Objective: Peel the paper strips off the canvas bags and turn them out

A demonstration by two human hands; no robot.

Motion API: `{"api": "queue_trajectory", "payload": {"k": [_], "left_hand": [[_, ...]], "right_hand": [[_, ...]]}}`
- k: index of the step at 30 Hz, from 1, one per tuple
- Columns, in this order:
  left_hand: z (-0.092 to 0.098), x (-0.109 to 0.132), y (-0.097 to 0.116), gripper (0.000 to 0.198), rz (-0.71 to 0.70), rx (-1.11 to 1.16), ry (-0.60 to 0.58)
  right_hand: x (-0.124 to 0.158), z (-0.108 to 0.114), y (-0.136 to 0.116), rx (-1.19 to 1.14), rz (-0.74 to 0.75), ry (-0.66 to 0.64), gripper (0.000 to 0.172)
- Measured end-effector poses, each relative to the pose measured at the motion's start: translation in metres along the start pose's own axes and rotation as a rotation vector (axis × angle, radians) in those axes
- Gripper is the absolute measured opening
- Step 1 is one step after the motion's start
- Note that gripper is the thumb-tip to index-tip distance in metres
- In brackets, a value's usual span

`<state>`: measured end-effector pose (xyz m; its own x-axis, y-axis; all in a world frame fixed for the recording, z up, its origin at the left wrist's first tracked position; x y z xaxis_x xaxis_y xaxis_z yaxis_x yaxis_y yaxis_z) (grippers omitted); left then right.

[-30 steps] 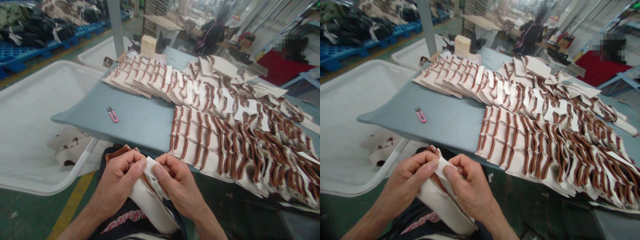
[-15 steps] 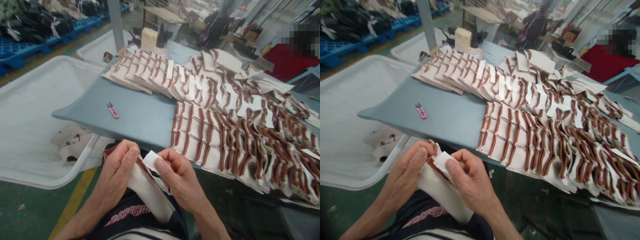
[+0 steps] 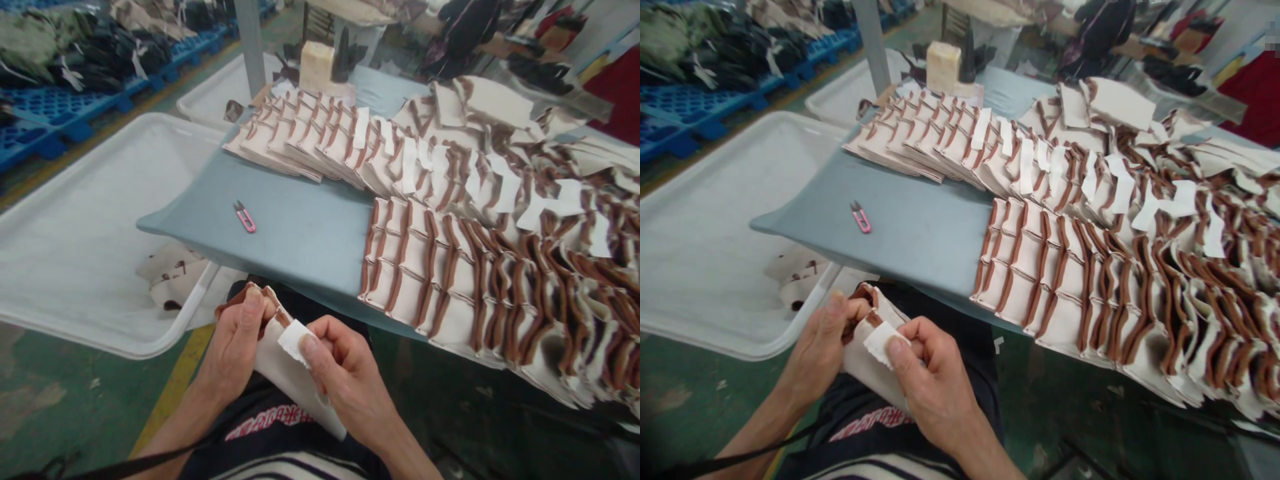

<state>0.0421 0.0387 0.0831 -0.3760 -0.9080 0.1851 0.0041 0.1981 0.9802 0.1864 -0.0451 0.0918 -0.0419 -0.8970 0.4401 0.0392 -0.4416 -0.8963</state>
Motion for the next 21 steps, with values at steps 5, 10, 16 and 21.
{"api": "queue_trajectory", "payload": {"k": [5,10,16,21], "left_hand": [[0.002,0.009,-0.009,0.086,0.105,0.079,-0.054],[0.005,0.01,-0.021,0.087,0.168,0.176,-0.067],[0.005,0.012,-0.03,0.092,0.167,0.243,-0.09],[0.006,0.014,-0.023,0.085,0.053,0.154,-0.131]], "right_hand": [[-0.002,-0.006,0.007,0.005,-0.011,0.022,0.057],[-0.001,-0.011,0.01,0.064,-0.022,0.052,0.046],[-0.003,-0.013,0.013,0.106,-0.029,0.116,0.039],[-0.004,-0.013,0.012,0.096,-0.042,0.126,0.041]]}}
Point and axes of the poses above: each hand's wrist, its own x-axis away from the middle knuckle, its own z-axis out of the back of the hand, y = z × x, the point moved 5 cm from there along -x, towards the middle knuckle, and after that the axes turned 15 degrees about x, right-handed, at the moved point
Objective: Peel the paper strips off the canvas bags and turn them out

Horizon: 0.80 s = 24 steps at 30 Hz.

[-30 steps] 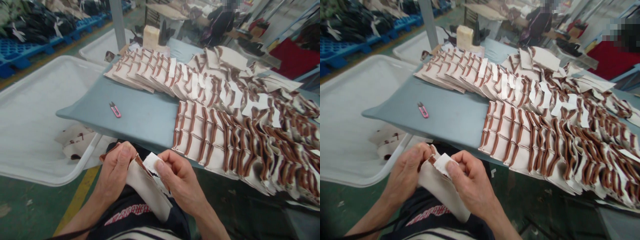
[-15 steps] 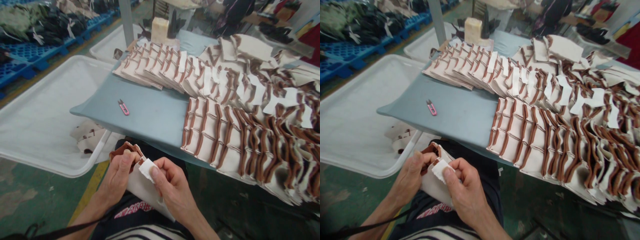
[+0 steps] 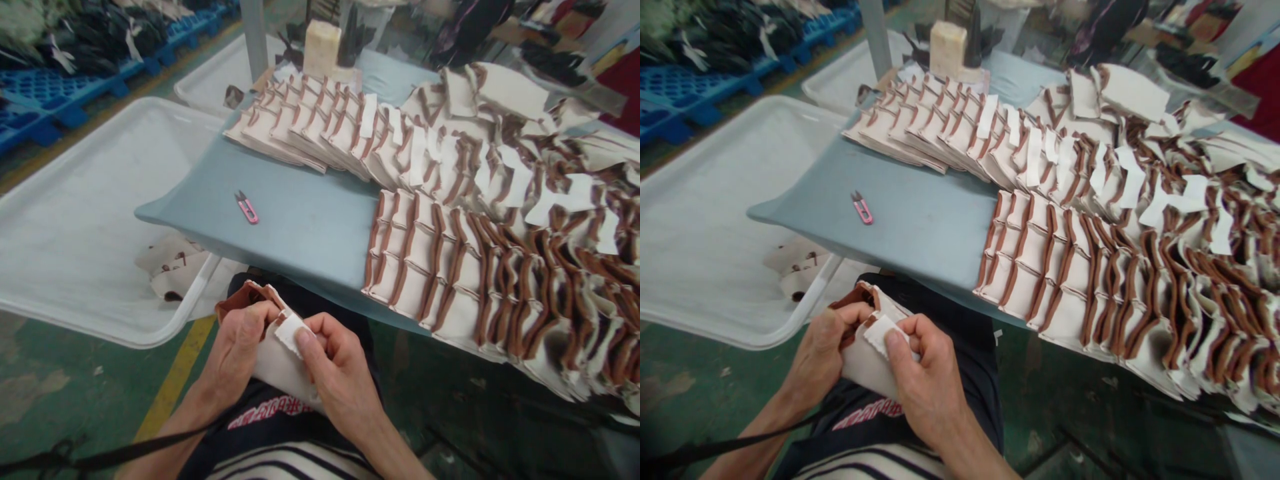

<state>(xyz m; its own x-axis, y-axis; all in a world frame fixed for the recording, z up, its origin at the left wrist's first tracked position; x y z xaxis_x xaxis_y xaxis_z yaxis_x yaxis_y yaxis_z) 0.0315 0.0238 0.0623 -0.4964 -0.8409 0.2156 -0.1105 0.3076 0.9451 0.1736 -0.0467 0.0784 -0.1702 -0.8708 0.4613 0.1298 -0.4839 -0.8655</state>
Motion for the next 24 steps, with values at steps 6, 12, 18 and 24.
{"api": "queue_trajectory", "payload": {"k": [6,12,18,24], "left_hand": [[-0.006,-0.005,0.013,0.046,-0.066,-0.121,0.014],[-0.01,-0.011,0.021,0.035,-0.163,-0.328,0.053],[0.004,-0.021,0.022,0.031,-0.209,-0.398,0.031],[-0.001,-0.028,0.043,0.037,-0.252,-0.452,-0.026]], "right_hand": [[0.0,-0.003,0.002,-0.009,-0.006,-0.005,0.043],[-0.003,0.001,0.002,0.094,0.003,-0.015,0.041],[0.014,0.022,0.014,0.311,-0.01,-0.044,0.038],[0.044,0.038,0.061,0.454,-0.11,-0.162,0.038]]}}
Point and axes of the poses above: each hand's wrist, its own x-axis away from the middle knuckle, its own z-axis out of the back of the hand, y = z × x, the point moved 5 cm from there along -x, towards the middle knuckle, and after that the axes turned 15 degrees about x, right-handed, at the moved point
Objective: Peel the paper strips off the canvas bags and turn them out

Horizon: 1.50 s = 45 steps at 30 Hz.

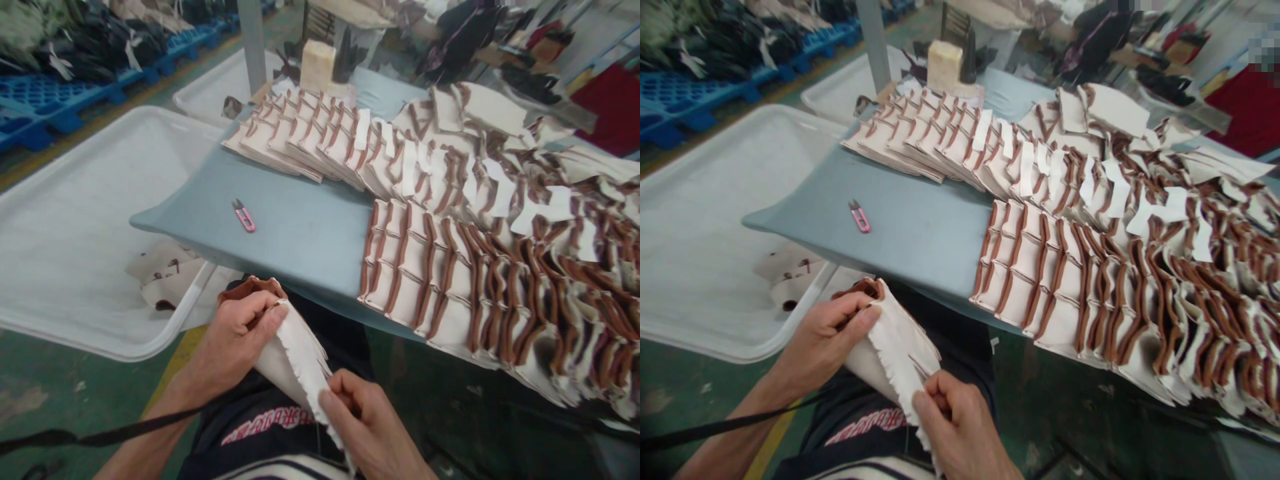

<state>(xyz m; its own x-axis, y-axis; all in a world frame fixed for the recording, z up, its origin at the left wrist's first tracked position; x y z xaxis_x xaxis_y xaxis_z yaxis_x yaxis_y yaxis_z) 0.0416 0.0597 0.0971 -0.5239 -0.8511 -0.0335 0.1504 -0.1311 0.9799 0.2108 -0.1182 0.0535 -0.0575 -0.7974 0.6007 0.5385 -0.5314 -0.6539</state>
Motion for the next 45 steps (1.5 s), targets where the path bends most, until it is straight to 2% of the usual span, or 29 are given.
{"api": "queue_trajectory", "payload": {"k": [2,4,6,9,11,14,16,18,20,26,31,35,39,42,45], "left_hand": [[-0.001,0.0,0.008,0.036,-0.035,-0.008,-0.037],[-0.003,0.002,0.013,0.035,-0.07,0.007,-0.082],[-0.004,0.005,0.016,0.033,-0.097,0.039,-0.129],[-0.009,0.009,0.019,0.031,-0.112,0.092,-0.21],[-0.013,0.009,0.023,0.029,-0.096,0.111,-0.274],[-0.017,0.009,0.032,0.031,-0.077,0.1,-0.324],[-0.018,0.008,0.037,0.035,-0.086,0.082,-0.323],[-0.016,0.008,0.039,0.037,-0.103,0.06,-0.321],[-0.015,0.009,0.038,0.036,-0.111,0.032,-0.335],[-0.019,0.011,0.029,0.036,-0.027,0.084,-0.394],[-0.019,0.011,0.024,0.038,-0.015,0.121,-0.332],[-0.015,0.013,0.016,0.038,0.006,0.171,-0.348],[-0.02,0.018,0.007,0.05,0.082,0.309,-0.405],[-0.025,0.02,0.003,0.06,0.175,0.416,-0.321],[-0.027,0.025,0.004,0.06,0.21,0.441,-0.251]], "right_hand": [[0.008,0.012,0.011,0.11,0.0,0.073,0.037],[0.016,0.034,0.014,0.154,-0.016,0.252,0.034],[0.019,0.054,0.005,0.121,0.028,0.398,0.028],[0.014,0.075,-0.031,0.086,0.296,0.537,0.014],[0.007,0.082,-0.061,0.104,0.536,0.623,0.021],[-0.008,0.081,-0.099,0.113,0.905,0.581,0.048],[-0.021,0.078,-0.114,0.137,1.051,0.492,0.051],[-0.033,0.077,-0.12,0.166,1.111,0.423,0.045],[-0.041,0.079,-0.12,0.194,1.118,0.389,0.042],[-0.044,0.082,-0.116,0.289,1.06,0.278,0.054],[-0.046,0.079,-0.114,0.308,0.975,0.169,0.054],[-0.047,0.076,-0.112,0.238,0.909,0.049,0.056],[-0.046,0.072,-0.112,0.079,0.801,-0.109,0.059],[-0.046,0.069,-0.111,-0.052,0.708,-0.178,0.061],[-0.045,0.068,-0.109,-0.093,0.66,-0.179,0.057]]}}
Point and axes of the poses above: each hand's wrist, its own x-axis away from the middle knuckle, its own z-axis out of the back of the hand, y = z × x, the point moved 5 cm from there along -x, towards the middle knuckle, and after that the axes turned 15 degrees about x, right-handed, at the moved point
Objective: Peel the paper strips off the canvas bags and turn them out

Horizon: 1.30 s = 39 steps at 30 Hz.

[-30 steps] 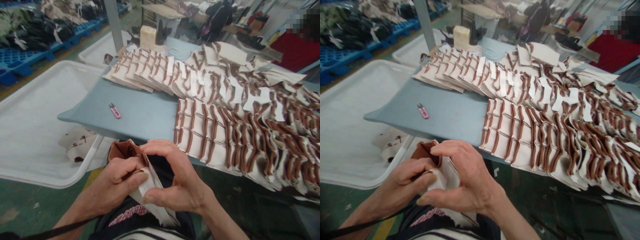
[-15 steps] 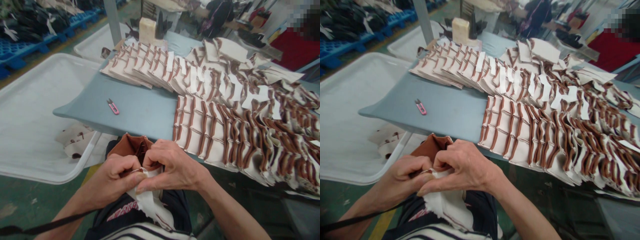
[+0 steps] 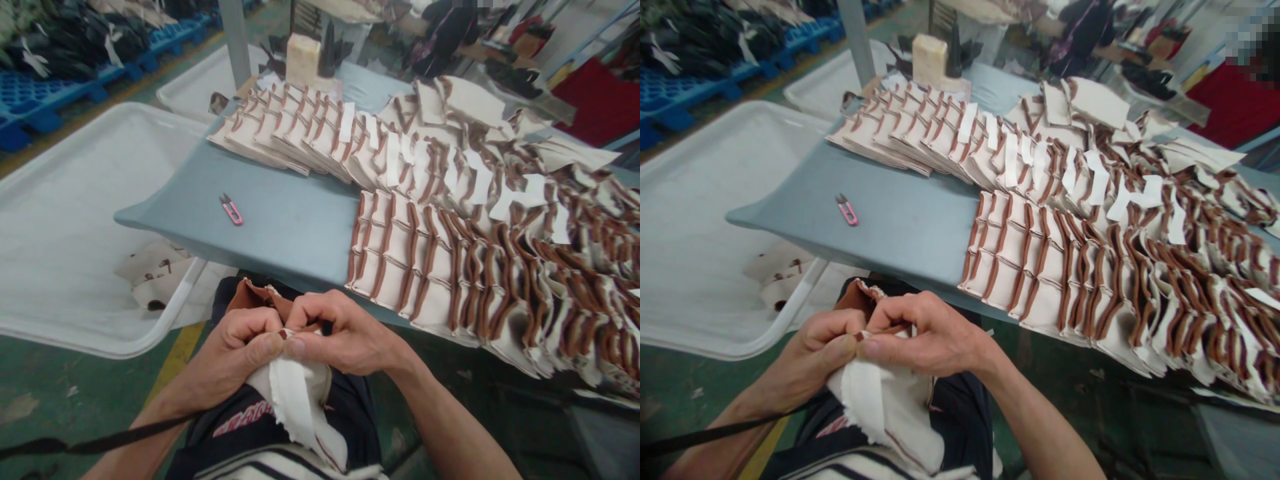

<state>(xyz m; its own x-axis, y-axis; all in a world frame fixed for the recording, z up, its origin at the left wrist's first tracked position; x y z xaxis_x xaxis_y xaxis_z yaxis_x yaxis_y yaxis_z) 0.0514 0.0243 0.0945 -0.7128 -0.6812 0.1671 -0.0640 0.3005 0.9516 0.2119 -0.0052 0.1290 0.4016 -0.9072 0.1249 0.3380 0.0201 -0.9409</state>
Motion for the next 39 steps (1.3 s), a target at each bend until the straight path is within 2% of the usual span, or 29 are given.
{"api": "queue_trajectory", "payload": {"k": [5,7,12,17,22,25,29,34,39], "left_hand": [[-0.001,0.012,0.016,0.037,-0.104,-0.335,-0.128],[0.0,0.012,0.021,0.034,-0.112,-0.432,-0.176],[0.001,0.006,0.023,0.04,-0.082,-0.508,-0.235],[0.001,0.002,0.026,0.038,-0.049,-0.567,-0.252],[-0.002,0.0,0.036,0.037,-0.103,-0.489,-0.262],[0.0,0.003,0.035,0.037,-0.102,-0.396,-0.282],[0.004,0.007,0.034,0.036,-0.145,-0.346,-0.269],[0.001,0.002,0.033,0.02,-0.061,-0.34,-0.167],[-0.001,-0.001,0.034,0.019,-0.096,-0.335,-0.121]], "right_hand": [[0.008,-0.005,0.001,0.104,0.032,0.035,0.029],[0.01,-0.009,0.003,0.125,0.057,0.046,0.023],[0.011,-0.016,0.012,0.27,0.112,0.099,0.016],[0.011,-0.008,0.012,0.459,0.151,0.102,0.013],[0.014,0.007,0.003,0.469,0.125,0.079,0.019],[0.014,0.008,-0.001,0.441,0.119,0.069,0.013],[0.013,0.006,-0.002,0.388,0.089,0.047,0.016],[0.008,0.009,-0.006,0.433,0.03,0.014,0.014],[0.005,0.011,-0.015,0.458,0.02,-0.018,0.013]]}}
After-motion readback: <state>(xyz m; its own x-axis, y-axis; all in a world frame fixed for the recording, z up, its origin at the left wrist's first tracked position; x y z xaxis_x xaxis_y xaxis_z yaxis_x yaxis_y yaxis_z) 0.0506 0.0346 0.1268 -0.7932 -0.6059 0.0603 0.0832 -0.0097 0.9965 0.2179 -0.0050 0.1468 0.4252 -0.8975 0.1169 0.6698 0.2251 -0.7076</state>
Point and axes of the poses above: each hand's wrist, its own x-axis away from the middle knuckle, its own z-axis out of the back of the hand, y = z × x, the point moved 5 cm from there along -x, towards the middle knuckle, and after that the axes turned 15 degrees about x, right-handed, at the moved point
